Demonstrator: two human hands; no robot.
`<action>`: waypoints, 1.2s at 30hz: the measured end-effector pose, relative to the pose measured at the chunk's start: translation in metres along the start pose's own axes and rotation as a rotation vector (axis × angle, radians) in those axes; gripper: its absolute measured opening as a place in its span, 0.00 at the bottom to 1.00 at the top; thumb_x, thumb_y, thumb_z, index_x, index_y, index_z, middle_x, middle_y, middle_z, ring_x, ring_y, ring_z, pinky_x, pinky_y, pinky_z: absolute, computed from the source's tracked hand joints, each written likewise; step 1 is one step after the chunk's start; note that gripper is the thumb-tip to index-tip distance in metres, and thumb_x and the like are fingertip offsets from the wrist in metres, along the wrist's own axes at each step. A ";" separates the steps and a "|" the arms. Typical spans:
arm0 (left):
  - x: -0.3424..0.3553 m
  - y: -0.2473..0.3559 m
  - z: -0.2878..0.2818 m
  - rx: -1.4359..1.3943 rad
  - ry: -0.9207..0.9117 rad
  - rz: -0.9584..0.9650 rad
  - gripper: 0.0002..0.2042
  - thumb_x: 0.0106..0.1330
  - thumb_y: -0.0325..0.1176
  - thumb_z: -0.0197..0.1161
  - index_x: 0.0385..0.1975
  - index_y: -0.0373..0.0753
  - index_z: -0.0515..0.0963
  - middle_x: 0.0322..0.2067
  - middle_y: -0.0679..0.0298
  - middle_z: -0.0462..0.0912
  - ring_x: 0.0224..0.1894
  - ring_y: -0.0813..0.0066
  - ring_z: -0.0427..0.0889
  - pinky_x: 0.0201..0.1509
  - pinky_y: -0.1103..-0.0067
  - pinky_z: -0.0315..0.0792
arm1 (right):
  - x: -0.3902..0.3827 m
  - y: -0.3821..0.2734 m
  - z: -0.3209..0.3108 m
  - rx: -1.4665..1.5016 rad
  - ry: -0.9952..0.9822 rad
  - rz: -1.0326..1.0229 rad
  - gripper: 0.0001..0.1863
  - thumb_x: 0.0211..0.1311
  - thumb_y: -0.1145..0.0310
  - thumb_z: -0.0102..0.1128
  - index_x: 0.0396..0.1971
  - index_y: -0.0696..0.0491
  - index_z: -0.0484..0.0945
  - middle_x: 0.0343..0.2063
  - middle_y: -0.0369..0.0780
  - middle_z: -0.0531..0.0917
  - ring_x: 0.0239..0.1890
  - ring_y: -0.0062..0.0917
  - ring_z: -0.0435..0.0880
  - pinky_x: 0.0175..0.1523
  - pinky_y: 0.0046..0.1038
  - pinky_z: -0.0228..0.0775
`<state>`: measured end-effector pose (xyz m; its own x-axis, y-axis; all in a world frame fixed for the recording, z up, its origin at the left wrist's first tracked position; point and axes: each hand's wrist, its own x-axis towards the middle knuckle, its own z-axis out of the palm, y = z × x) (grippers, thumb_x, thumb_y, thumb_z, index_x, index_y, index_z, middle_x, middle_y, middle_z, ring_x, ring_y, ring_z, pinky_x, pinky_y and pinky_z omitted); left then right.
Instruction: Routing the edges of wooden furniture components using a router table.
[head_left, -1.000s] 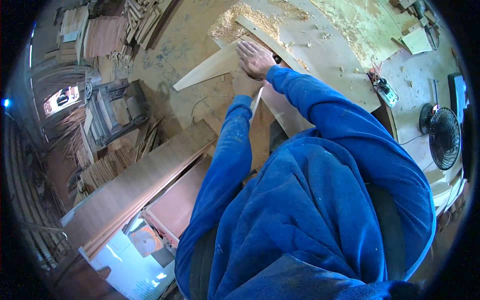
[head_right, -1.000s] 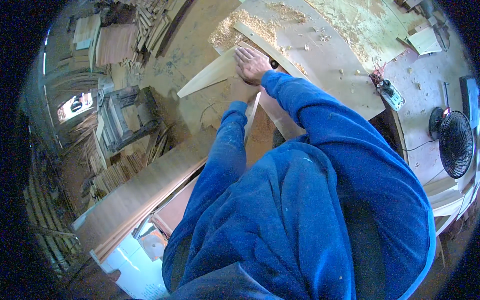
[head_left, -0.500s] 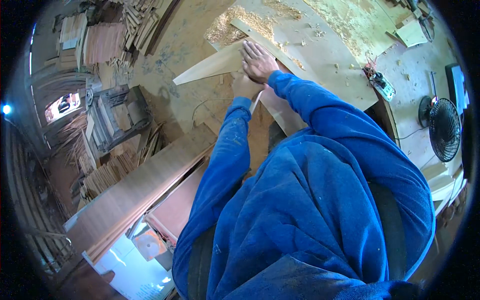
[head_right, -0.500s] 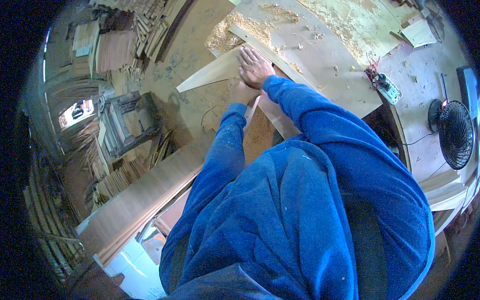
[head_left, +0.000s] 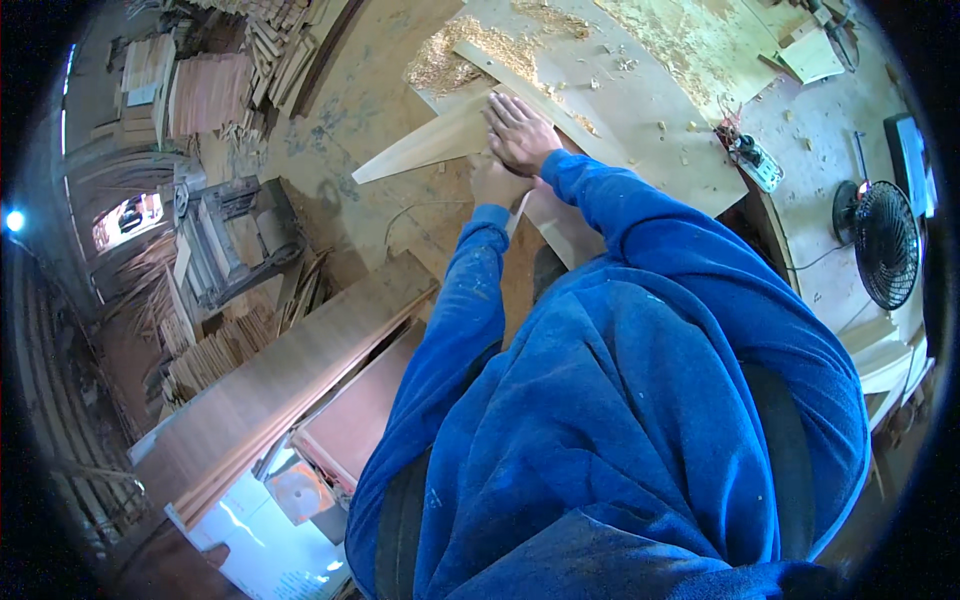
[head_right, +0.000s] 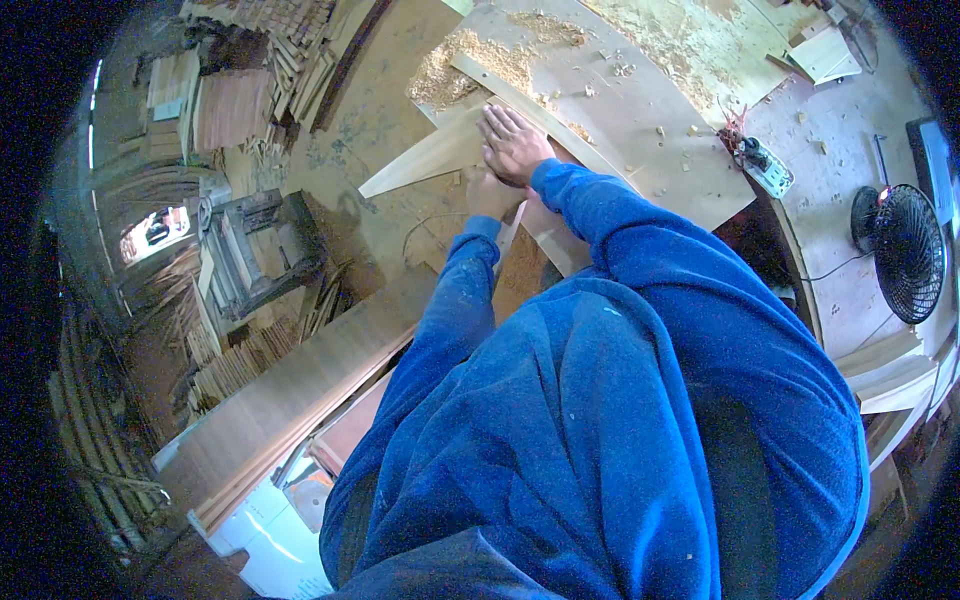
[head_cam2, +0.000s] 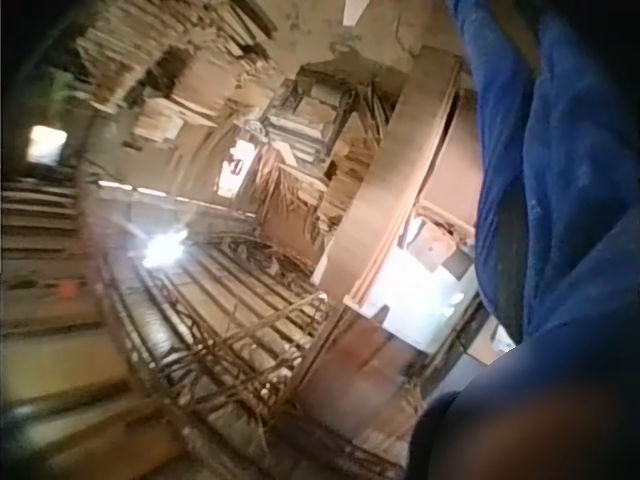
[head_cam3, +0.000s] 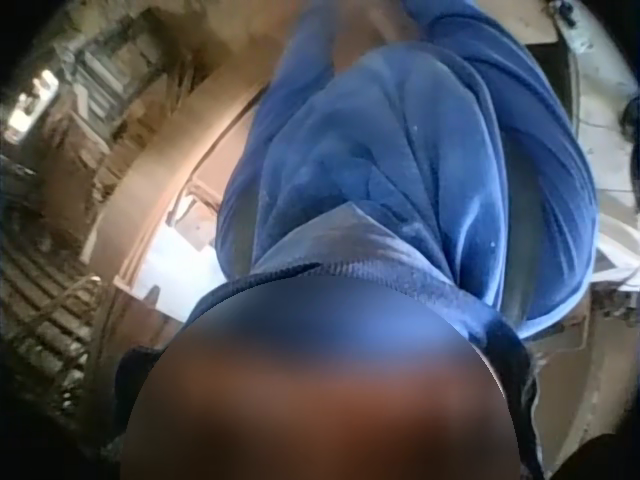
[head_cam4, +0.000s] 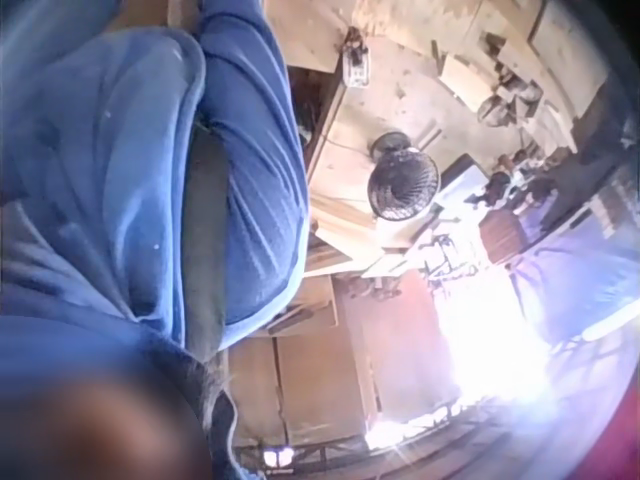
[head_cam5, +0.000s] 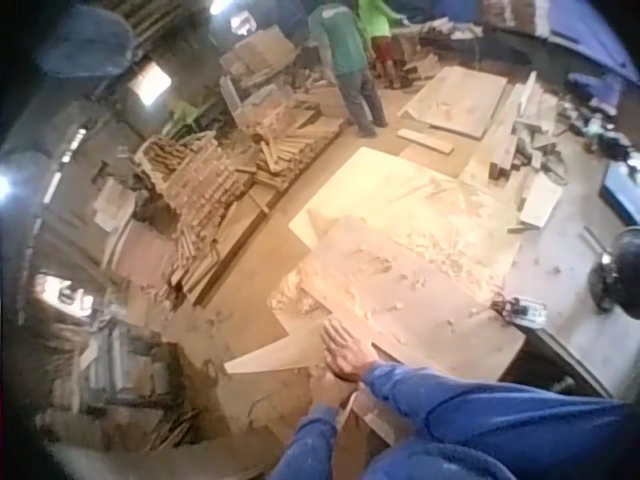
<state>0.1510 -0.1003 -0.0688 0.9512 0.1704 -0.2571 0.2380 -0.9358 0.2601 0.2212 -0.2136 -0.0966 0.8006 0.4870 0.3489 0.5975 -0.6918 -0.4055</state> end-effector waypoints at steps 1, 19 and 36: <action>-0.004 0.003 0.000 -0.004 0.050 0.001 0.56 0.30 0.57 0.85 0.63 0.29 0.72 0.48 0.41 0.84 0.49 0.46 0.85 0.56 0.63 0.79 | -0.003 0.000 -0.002 -0.003 -0.021 0.000 0.30 0.76 0.55 0.43 0.68 0.60 0.70 0.72 0.52 0.68 0.76 0.40 0.63 0.81 0.40 0.49; -0.041 0.021 0.015 -0.021 -0.138 -0.069 0.56 0.35 0.57 0.84 0.65 0.28 0.68 0.56 0.39 0.71 0.57 0.42 0.76 0.60 0.59 0.76 | -0.043 0.001 -0.021 0.018 -0.025 -0.013 0.30 0.74 0.56 0.47 0.67 0.60 0.71 0.71 0.52 0.69 0.75 0.39 0.65 0.81 0.40 0.50; -0.097 0.062 0.014 -0.020 -0.076 -0.050 0.59 0.37 0.56 0.82 0.72 0.32 0.62 0.58 0.37 0.70 0.60 0.39 0.73 0.64 0.58 0.73 | -0.097 -0.001 -0.047 -0.021 -0.011 -0.014 0.28 0.74 0.59 0.49 0.67 0.60 0.71 0.70 0.52 0.70 0.74 0.42 0.68 0.78 0.43 0.54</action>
<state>0.0712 -0.1797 -0.0411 0.9205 0.1924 -0.3401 0.2896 -0.9203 0.2631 0.1412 -0.2849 -0.0905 0.7927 0.5026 0.3450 0.6078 -0.6959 -0.3826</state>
